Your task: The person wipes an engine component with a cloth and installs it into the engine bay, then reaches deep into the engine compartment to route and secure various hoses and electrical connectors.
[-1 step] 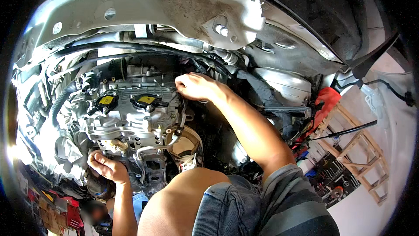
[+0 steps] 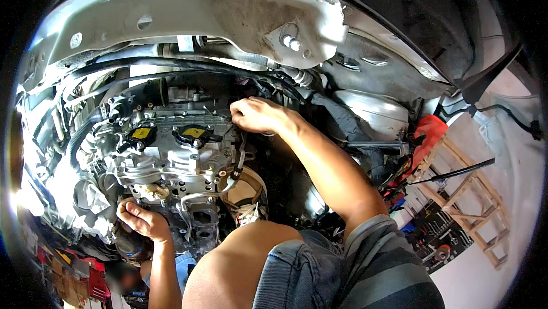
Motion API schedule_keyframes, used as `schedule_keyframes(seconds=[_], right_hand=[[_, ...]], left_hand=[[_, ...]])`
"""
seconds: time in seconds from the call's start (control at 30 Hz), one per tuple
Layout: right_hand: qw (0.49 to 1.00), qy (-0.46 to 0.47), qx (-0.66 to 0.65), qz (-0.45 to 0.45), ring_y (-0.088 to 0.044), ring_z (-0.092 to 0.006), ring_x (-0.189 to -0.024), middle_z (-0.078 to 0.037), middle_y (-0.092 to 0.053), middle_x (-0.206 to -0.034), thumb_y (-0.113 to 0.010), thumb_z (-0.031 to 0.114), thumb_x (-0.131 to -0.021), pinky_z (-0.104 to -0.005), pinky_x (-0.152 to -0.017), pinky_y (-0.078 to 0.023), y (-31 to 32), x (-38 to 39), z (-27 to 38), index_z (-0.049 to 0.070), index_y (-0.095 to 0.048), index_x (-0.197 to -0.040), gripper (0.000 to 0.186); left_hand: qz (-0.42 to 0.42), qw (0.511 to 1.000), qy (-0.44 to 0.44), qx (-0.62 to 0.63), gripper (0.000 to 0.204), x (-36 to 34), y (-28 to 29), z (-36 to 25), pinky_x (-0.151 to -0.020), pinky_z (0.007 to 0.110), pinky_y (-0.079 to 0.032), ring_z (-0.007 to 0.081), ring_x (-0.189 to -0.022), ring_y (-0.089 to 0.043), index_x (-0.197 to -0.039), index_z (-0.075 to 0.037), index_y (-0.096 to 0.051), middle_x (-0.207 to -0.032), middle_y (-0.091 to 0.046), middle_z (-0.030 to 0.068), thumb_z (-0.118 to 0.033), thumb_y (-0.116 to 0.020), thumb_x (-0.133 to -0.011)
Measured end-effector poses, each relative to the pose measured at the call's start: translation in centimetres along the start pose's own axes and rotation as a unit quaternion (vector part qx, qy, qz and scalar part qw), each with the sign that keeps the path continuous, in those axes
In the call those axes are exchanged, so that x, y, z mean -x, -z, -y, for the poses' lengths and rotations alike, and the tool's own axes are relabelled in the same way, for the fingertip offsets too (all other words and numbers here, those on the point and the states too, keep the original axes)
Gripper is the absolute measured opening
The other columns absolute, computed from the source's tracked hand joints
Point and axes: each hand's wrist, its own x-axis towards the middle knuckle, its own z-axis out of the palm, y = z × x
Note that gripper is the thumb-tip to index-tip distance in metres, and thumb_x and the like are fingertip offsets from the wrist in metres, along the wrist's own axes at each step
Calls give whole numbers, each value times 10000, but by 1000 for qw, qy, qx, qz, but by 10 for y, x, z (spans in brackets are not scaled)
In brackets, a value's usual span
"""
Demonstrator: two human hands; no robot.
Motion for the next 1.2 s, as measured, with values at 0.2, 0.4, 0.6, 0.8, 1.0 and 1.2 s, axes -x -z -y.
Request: schedule_keyframes(seconds=[0.2, 0.4, 0.6, 0.8, 1.0, 1.2], right_hand=[[1000, -14, 8, 9, -624, -334, -963, -217, -656, -1008, -510, 274, -921, -420, -863, -477, -4, -4, 3, 8, -634, -1076, 332], [999, -31, -9, 5, -623, -336, -987, -223, -650, -1059, -466, 283, -941, -429, -849, -481, -2, -1, 5, -14, -629, -1071, 363], [995, -61, -59, -45, -598, -301, -773, -232, -620, -828, -484, 312, -934, -418, -723, -447, -9, 0, 2, -26, -600, -888, 361], [998, -52, -40, -11, -556, -283, -698, -208, -623, -807, -510, 295, -932, -412, -677, -432, -6, -1, 1, -15, -608, -895, 327], [994, 61, -16, -93, -510, -266, -582, -215, -563, -664, -501, 237, -898, -423, -610, -419, -16, -4, -9, -40, -573, -767, 315], [996, 13, -67, -59, -548, -252, -617, -194, -554, -659, -499, 244, -900, -414, -613, -425, -12, -2, 0, -39, -567, -784, 313]], left_hand=[[-8, 999, 19, 42, 200, 1, -1, 3, -789, 295, -403, 191, -804, -466, -988, -8, -474, -880, -501, 99, -180, -377, -1018], [-4, 1000, 12, 23, 197, 2, 0, 3, -795, 299, -404, 194, -810, -470, -983, 0, -474, -883, -507, 107, -168, -376, -1016], [-8, 999, 21, 28, 188, 1, 0, 0, -790, 302, -403, 193, -809, -465, -973, -2, -473, -885, -501, 107, -158, -378, -1015], [-8, 1000, 20, 19, 198, 1, 1, 2, -777, 307, -396, 196, -800, -456, -962, -5, -469, -880, -492, 103, -171, -374, -1016], [-5, 1000, 14, 25, 212, 0, -3, -1, -770, 311, -391, 199, -793, -450, -957, -5, -467, -871, -485, 105, -183, -368, -1017], [11, 1000, 2, 17, 222, 1, 1, 5, -752, 281, -381, 182, -792, -441, -1023, 8, -431, -881, -475, 99, -203, -359, -1023]])
